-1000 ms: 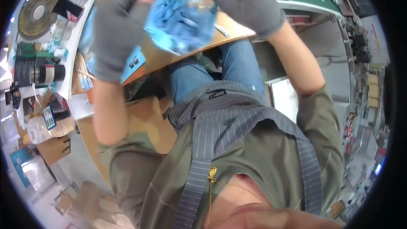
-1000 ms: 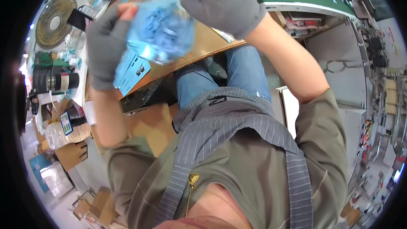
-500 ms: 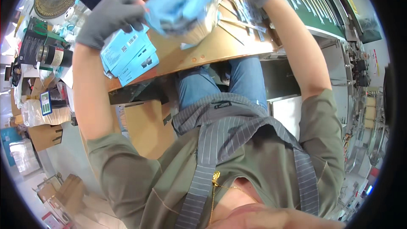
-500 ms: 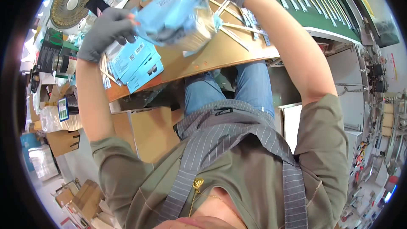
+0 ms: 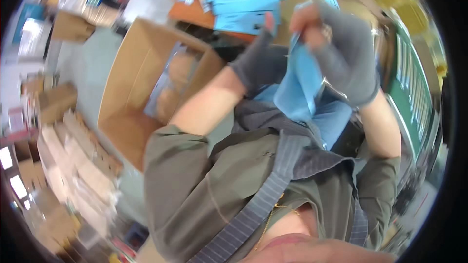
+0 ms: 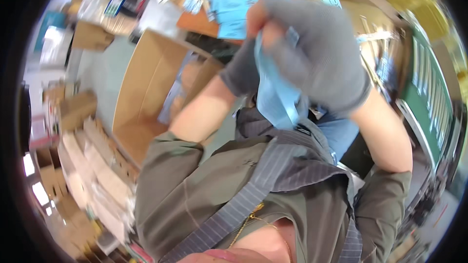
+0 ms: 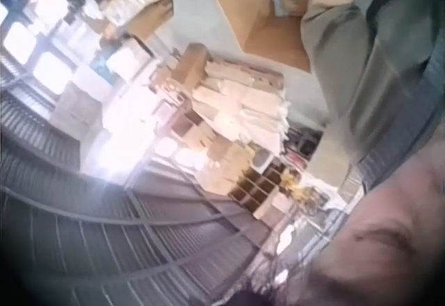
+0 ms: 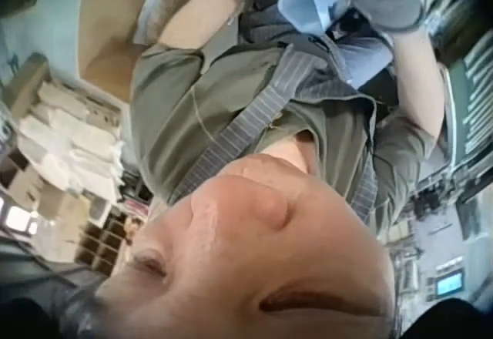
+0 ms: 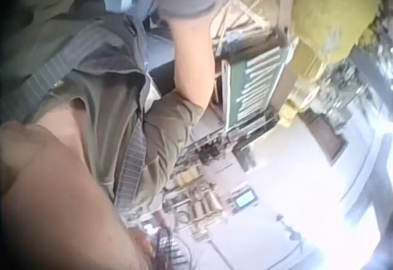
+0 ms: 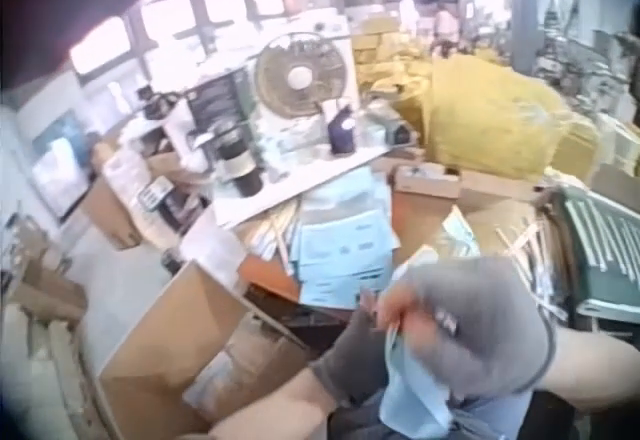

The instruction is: Packaging bunches of long, thin sticks into plastic bags and placing them in boxes.

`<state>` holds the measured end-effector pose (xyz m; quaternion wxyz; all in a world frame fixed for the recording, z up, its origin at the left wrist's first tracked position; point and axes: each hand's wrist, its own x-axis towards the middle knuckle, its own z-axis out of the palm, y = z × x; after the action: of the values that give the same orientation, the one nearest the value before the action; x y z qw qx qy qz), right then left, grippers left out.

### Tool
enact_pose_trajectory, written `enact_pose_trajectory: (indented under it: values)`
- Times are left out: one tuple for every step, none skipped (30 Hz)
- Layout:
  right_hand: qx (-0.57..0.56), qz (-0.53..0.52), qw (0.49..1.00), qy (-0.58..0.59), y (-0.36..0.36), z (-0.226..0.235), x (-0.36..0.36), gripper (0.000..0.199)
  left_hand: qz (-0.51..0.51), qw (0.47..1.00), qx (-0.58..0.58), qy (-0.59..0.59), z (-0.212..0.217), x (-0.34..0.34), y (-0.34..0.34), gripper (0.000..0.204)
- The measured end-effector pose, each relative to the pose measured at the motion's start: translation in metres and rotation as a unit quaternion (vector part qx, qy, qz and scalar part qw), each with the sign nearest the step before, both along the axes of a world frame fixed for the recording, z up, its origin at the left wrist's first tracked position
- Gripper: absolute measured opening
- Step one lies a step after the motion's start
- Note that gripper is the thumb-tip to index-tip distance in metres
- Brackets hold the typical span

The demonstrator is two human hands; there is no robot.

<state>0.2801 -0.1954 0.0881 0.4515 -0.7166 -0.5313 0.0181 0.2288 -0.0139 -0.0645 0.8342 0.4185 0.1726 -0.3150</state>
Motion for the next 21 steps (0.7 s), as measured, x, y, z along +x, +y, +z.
enact_pose_trajectory:
  values:
    - [0.004, 0.044, 0.997, -0.062, 0.013, -0.01, -0.015, 0.013, 0.047, 0.998, -0.03, -0.014, 0.012, -0.016, -0.009, 0.087]
    - [-0.015, 0.109, 0.988, -0.108, 0.027, -0.012, -0.026, 0.011, 0.099, 0.993, -0.058, -0.03, 0.026, -0.041, -0.008, 0.079]
    - [0.006, 0.14, 0.983, -0.118, 0.031, -0.008, -0.031, 0.012, 0.139, 0.985, -0.092, -0.049, 0.039, -0.056, -0.005, 0.07]
    - [0.033, 0.177, 0.976, -0.124, 0.039, -0.004, -0.033, 0.014, 0.186, 0.973, -0.12, -0.067, 0.053, -0.072, 0.006, 0.062]
    - [0.032, 0.187, 0.975, -0.118, 0.046, -0.005, -0.031, 0.014, 0.22, 0.96, -0.15, -0.087, 0.067, -0.086, 0.029, 0.054]
    - [0.059, 0.195, 0.972, -0.113, 0.053, -0.007, -0.032, 0.019, 0.255, 0.944, -0.178, -0.106, 0.077, -0.089, 0.03, 0.047]
    - [0.086, 0.199, 0.97, -0.105, 0.06, -0.008, -0.033, 0.025, 0.292, 0.949, -0.094, -0.076, 0.083, -0.105, 0.046, 0.052]
    - [0.09, 0.213, 0.968, -0.096, 0.065, 0.004, -0.038, 0.025, 0.331, 0.943, -0.007, -0.045, 0.093, -0.13, 0.074, 0.058]
    - [0.042, 0.104, 0.993, -0.038, 0.059, 0.023, -0.046, 0.03, 0.32, 0.936, -0.109, -0.093, 0.084, -0.144, 0.105, 0.06]
    - [0.003, 0.007, 1.0, 0.024, 0.057, 0.036, -0.051, 0.036, 0.321, 0.915, -0.201, -0.141, 0.081, -0.165, 0.131, 0.062]
    - [0.016, 0.029, 0.995, -0.09, 0.032, 0.027, -0.022, 0.038, 0.353, 0.923, -0.097, -0.117, 0.088, -0.171, 0.138, 0.062]
    - [0.025, 0.058, 0.979, -0.195, 0.008, 0.014, 0.009, 0.04, 0.384, 0.919, 0.012, -0.088, 0.092, -0.179, 0.144, 0.063]
    - [0.053, 0.039, 0.996, -0.063, 0.029, -0.01, 0.011, 0.04, 0.444, 0.881, 0.163, -0.028, 0.096, -0.22, 0.152, 0.06]
    - [0.052, -0.03, 0.997, 0.044, 0.031, -0.011, 0.0, 0.04, 0.448, 0.848, 0.282, 0.013, 0.091, -0.241, 0.167, 0.057]
    - [0.104, 0.0, 0.963, 0.249, 0.013, 0.026, -0.022, 0.039, 0.396, 0.861, 0.317, 0.03, 0.063, -0.226, 0.193, 0.05]
    - [0.021, -0.065, 0.992, 0.105, 0.01, -0.015, 0.011, 0.037, 0.406, 0.822, 0.391, 0.083, 0.047, -0.261, 0.204, 0.043]
    - [0.046, -0.118, 0.962, 0.241, 0.014, -0.022, 0.001, 0.035, 0.333, 0.829, 0.434, 0.115, 0.027, -0.26, 0.215, 0.045]
    - [0.064, -0.042, 0.98, 0.181, 0.004, -0.025, 0.012, 0.033, 0.319, 0.843, 0.414, 0.129, 0.004, -0.269, 0.234, 0.046]
    - [0.068, -0.082, 0.97, 0.218, -0.001, -0.032, 0.007, 0.031, 0.319, 0.86, 0.377, 0.127, -0.028, -0.255, 0.232, 0.05]
    - [0.122, -0.072, 0.957, 0.253, -0.006, -0.039, -0.001, 0.027, 0.326, 0.835, 0.425, 0.125, -0.069, -0.263, 0.249, 0.053]
    - [0.063, -0.117, 0.969, 0.207, -0.018, -0.05, 0.003, 0.024, 0.108, 0.773, 0.618, 0.098, -0.112, -0.234, 0.243, 0.053]
